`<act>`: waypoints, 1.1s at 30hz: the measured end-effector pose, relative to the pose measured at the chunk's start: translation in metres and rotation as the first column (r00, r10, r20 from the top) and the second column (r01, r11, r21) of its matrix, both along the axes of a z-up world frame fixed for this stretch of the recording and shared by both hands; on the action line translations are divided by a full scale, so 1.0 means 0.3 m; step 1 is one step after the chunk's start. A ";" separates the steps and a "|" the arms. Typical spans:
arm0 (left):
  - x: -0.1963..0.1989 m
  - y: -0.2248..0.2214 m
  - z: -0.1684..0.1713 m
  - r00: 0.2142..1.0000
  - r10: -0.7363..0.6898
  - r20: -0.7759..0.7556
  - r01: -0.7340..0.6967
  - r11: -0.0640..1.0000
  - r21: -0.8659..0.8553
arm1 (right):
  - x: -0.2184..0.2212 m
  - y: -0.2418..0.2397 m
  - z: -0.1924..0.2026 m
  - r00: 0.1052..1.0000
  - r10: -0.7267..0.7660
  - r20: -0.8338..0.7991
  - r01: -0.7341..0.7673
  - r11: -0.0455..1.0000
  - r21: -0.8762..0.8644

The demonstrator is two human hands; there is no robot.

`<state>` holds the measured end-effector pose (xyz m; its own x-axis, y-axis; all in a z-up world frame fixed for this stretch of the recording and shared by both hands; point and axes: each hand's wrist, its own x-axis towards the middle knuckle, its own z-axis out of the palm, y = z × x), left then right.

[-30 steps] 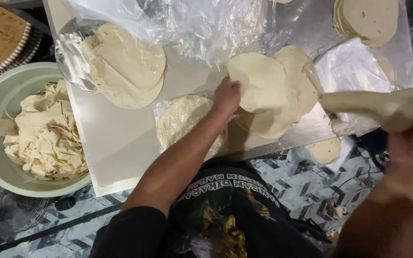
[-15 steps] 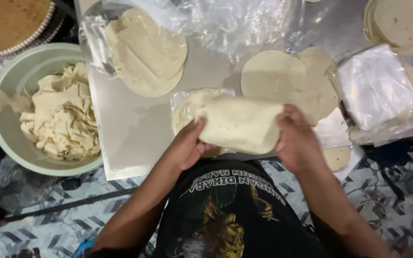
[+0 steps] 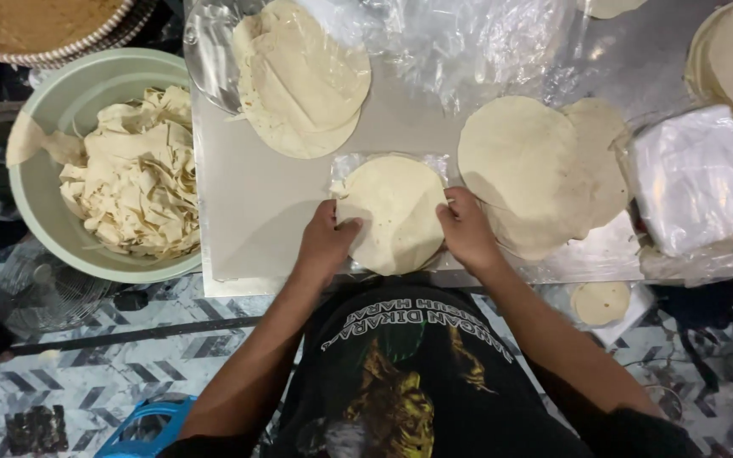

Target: The person peels individual thin circular dough sheets from stacks and places them into plastic bags by hand on a metal table.

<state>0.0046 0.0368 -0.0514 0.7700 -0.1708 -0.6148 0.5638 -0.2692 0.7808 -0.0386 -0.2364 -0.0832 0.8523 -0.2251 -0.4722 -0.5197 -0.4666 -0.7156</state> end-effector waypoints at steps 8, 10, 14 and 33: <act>0.036 -0.014 0.092 0.974 -0.222 0.033 0.194 0.908 0.371 | 0.021 0.020 0.094 0.993 -0.097 -0.068 0.099 0.995 0.030; 0.042 -0.008 0.104 0.973 -0.229 0.008 0.206 0.891 0.405 | 0.037 0.049 0.137 0.991 -0.103 -0.085 0.106 0.994 0.040; 0.043 -0.021 0.157 0.966 -0.259 0.014 0.227 0.871 0.435 | 0.134 0.056 0.282 0.984 0.045 -0.171 -0.081 0.974 -0.211; 0.081 -0.060 0.235 0.923 0.068 0.379 0.002 0.983 -0.182 | 0.315 0.112 0.594 0.911 -0.253 0.326 -0.016 0.769 0.639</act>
